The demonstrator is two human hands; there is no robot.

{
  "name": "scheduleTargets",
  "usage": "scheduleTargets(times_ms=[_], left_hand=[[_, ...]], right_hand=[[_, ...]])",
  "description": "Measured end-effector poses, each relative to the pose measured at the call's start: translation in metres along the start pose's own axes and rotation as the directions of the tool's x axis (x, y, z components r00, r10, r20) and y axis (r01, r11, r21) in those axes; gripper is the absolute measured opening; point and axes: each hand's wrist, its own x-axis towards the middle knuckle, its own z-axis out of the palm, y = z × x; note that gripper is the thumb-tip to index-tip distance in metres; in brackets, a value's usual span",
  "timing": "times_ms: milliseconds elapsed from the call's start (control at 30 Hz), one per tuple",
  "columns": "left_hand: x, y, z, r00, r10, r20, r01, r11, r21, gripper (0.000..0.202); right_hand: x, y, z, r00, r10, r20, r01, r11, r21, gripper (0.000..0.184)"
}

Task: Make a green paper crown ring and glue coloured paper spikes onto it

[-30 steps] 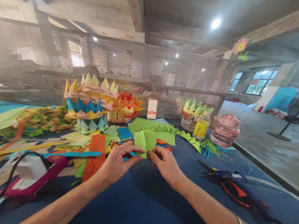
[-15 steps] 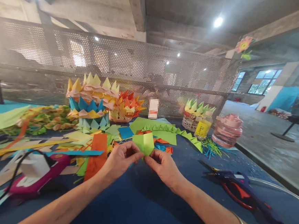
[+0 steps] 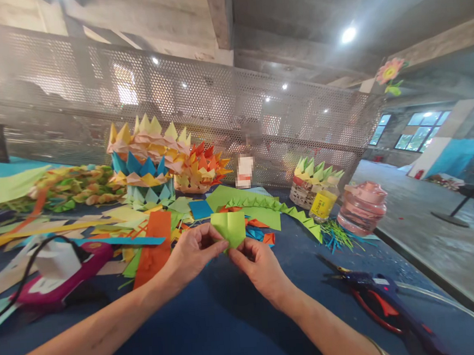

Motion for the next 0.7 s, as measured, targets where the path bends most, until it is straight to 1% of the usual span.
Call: scheduleTargets(times_ms=[267, 467, 533, 600, 700], left_hand=[[0.000, -0.006, 0.001, 0.999, 0.034, -0.029, -0.035, 0.999, -0.037, 0.020], [-0.001, -0.012, 0.004, 0.998, 0.063, -0.016, -0.063, 0.998, -0.020, 0.016], [-0.001, -0.011, 0.005, 0.998, 0.057, -0.031, -0.058, 0.997, -0.054, 0.016], [-0.002, -0.008, 0.006, 0.999, 0.035, -0.031, -0.039, 0.989, -0.140, 0.023], [-0.002, -0.003, 0.004, 1.000, -0.017, 0.007, 0.018, 0.965, -0.260, 0.048]], right_hand=[[0.000, 0.000, 0.000, 1.000, -0.004, 0.008, 0.004, 1.000, -0.031, 0.033], [0.000, 0.001, 0.003, 1.000, 0.000, -0.006, -0.001, 0.998, -0.059, 0.035], [0.000, 0.002, 0.002, 1.000, -0.006, -0.008, 0.005, 0.998, -0.064, 0.034], [0.000, 0.002, 0.002, 1.000, -0.014, -0.002, 0.014, 0.998, -0.066, 0.033], [0.000, 0.003, 0.001, 0.999, -0.026, 0.023, 0.027, 0.998, -0.062, 0.029]])
